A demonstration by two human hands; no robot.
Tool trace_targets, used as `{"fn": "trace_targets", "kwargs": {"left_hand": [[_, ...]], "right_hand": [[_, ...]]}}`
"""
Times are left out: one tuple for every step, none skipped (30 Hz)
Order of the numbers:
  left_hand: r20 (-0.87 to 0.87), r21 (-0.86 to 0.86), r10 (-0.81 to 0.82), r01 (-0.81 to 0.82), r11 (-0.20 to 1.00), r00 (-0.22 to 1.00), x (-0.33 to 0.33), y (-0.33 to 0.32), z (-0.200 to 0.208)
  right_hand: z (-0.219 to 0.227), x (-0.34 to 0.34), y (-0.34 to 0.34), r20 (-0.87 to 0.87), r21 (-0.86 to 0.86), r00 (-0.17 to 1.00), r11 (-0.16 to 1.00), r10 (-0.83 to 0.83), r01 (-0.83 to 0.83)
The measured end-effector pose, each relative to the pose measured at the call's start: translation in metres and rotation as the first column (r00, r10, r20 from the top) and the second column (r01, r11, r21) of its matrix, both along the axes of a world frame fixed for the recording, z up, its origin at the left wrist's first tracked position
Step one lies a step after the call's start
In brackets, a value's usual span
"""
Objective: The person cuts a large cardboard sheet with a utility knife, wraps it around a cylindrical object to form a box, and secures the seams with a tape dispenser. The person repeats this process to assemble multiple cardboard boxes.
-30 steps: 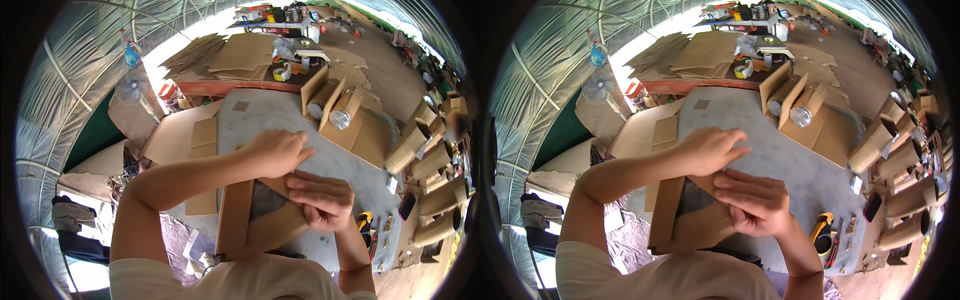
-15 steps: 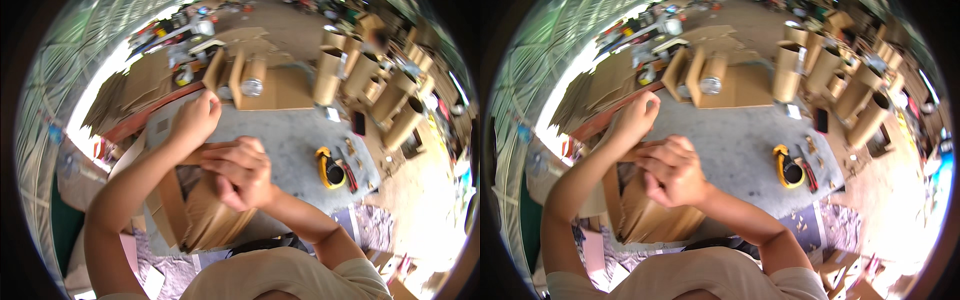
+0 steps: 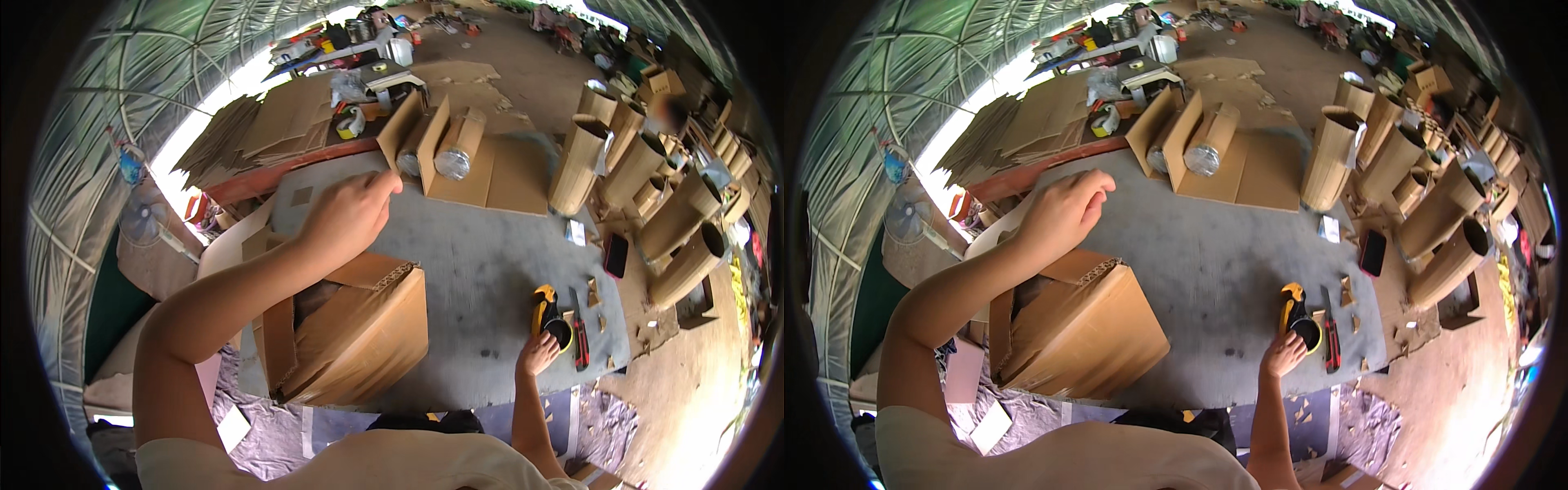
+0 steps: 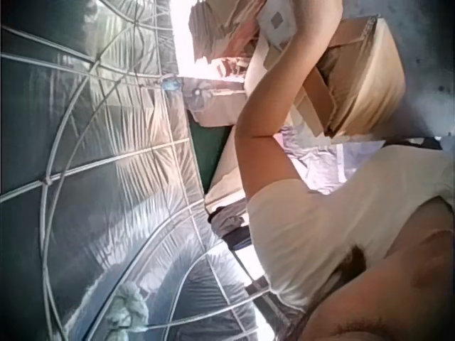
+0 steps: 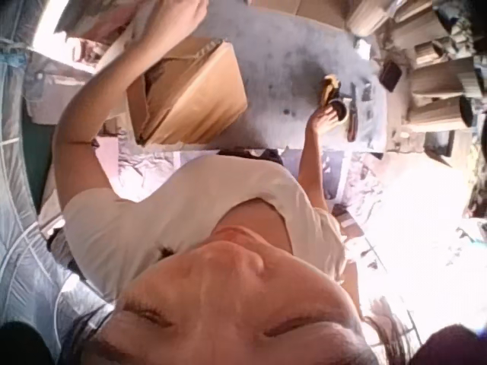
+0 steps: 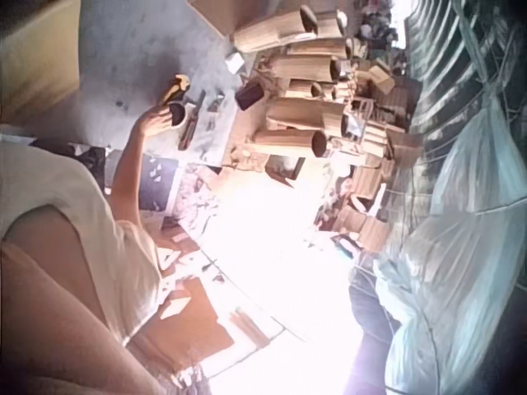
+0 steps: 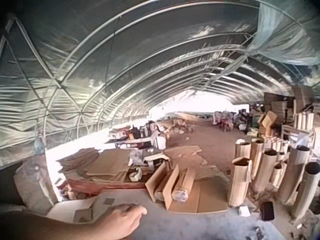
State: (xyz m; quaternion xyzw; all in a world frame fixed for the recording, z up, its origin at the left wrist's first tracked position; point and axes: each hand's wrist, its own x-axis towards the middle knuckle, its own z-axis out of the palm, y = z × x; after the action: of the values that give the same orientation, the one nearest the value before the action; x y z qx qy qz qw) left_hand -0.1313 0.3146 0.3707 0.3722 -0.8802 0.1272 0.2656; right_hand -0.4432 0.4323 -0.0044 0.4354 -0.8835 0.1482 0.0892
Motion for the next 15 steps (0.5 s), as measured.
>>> {"fn": "trace_targets", "kwargs": {"left_hand": [[-0.024,0.038,0.007,-0.006,0.999,1.000,-0.002,-0.001,0.001],[-0.046,0.076,0.006,-0.002,0.997,0.999,-0.006,-0.003,0.004],[-0.061,0.128,0.029,-0.021,0.992,0.998,-0.001,0.005,0.005],[-0.096,0.150,-0.007,0.021,0.988,0.995,-0.002,0.003,0.003],[-0.120,0.162,-0.022,0.041,0.986,0.993,0.001,0.010,0.005],[-0.149,0.177,-0.048,0.074,0.981,0.988,0.003,0.010,0.004],[-0.227,0.240,-0.073,0.129,0.962,0.971,0.002,0.008,0.004],[-0.303,0.300,-0.097,0.191,0.935,0.948,0.002,0.005,0.004],[-0.381,0.358,-0.118,0.264,0.896,0.917,0.001,0.005,0.003],[-0.415,0.434,-0.127,0.318,0.843,0.901,-0.004,0.005,0.010],[-0.504,0.500,-0.163,0.441,0.745,0.848,-0.006,-0.001,0.012],[-0.673,0.629,-0.041,0.600,0.494,0.739,0.000,-0.007,0.014],[-0.763,0.646,0.133,0.735,0.208,0.633,0.008,-0.012,0.017],[-0.778,0.627,0.084,0.762,0.159,0.623,0.015,-0.019,0.013],[-0.814,0.572,0.145,0.820,0.030,0.563,0.018,-0.017,0.018]], "right_hand": [[0.001,-0.006,-0.002,0.027,0.022,0.999,0.999,-0.031,0.031],[0.004,-0.016,-0.010,0.071,-0.060,0.997,0.998,-0.003,0.007],[0.020,-0.014,-0.010,0.120,-0.129,0.991,0.991,0.051,-0.036],[0.041,-0.017,-0.006,0.198,-0.273,0.978,0.962,0.062,-0.006],[0.072,-0.013,0.003,0.326,-0.322,0.936,0.946,0.134,-0.023],[0.118,-0.005,0.016,0.648,-0.468,0.699,0.882,0.302,0.052],[0.170,0.007,0.030,0.809,-0.559,0.339,0.808,0.481,0.186],[0.213,0.016,0.039,0.762,-0.644,0.225,0.747,0.607,0.165],[0.254,0.025,0.048,0.693,-0.720,0.114,0.677,0.711,0.155],[0.295,0.038,0.054,0.594,-0.794,-0.001,0.587,0.804,0.160],[0.331,0.053,0.058,0.472,-0.858,-0.115,0.485,0.874,0.169],[0.357,0.068,0.059,0.427,-0.876,-0.198,0.458,0.882,0.151],[0.377,0.082,0.059,0.372,-0.896,-0.290,0.423,0.881,0.134],[0.394,0.095,0.060,0.366,-0.903,-0.325,0.417,0.872,0.104],[0.406,0.109,0.059,0.361,-0.908,-0.365,0.413,0.858,0.073]]}}
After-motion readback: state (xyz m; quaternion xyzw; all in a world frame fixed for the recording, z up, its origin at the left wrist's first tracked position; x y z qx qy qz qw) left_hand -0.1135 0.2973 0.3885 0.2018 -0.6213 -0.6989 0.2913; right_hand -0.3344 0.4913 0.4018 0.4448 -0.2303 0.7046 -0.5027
